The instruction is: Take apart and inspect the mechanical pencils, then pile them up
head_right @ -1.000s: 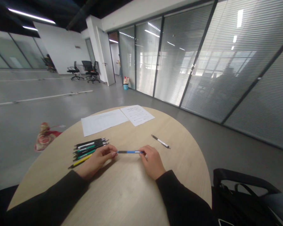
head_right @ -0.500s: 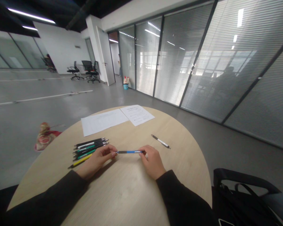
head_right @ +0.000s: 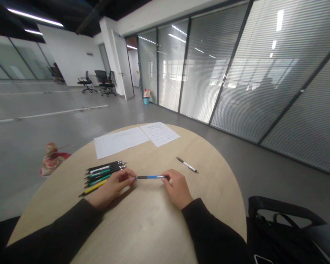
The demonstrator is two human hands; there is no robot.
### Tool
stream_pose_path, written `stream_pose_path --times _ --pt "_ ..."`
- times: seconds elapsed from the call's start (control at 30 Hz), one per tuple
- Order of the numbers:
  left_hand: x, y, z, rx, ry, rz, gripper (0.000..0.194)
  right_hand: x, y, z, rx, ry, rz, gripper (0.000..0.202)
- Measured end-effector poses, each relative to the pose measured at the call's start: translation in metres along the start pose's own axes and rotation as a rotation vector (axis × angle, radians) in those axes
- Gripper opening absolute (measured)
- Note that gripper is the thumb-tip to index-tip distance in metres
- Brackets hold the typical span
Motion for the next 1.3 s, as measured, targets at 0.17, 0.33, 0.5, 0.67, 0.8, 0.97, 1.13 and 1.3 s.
stream_pose_path --times 0.17,0.33,0.5,0.67,0.8,0.97,1.13,1.3 --pt "0.002 0.000 0.003 -0.019 0.030 0.010 0.027 -0.001 0.000 0.002 -0.008 0.030 0.001 0.012" --pt "0.002 -0.001 0.007 -0.059 0.074 0.024 0.026 0.000 0.001 0.006 -0.008 0.074 -0.030 0.013" --pt "0.004 -0.001 0.010 -0.132 0.123 0.038 0.026 0.002 0.005 0.010 -0.055 0.116 -0.079 0.013" --pt "0.006 -0.001 0.012 -0.228 0.166 0.060 0.024 0.003 0.006 0.014 -0.096 0.147 -0.093 0.013" --pt "0.008 0.000 0.015 -0.249 0.182 0.066 0.023 0.002 0.005 0.015 -0.080 0.151 -0.082 0.013" --pt "0.006 0.000 0.013 -0.161 0.151 0.053 0.025 0.002 0.005 0.015 -0.069 0.164 -0.082 0.013" --pt "0.004 0.000 0.011 -0.103 0.118 0.044 0.026 0.002 0.005 0.013 -0.082 0.157 -0.078 0.013" --pt "0.006 0.002 0.010 -0.139 0.106 0.032 0.028 0.002 0.004 0.009 -0.097 0.143 -0.079 0.013"
Point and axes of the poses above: each hand's wrist, its own x-axis away from the middle knuckle, its own y-axis out of the palm, z = x × y, the point moved 6 cm from there along -x, towards the middle knuckle, and after that the axes turned 9 degrees about -y, right-handed, at the moved point
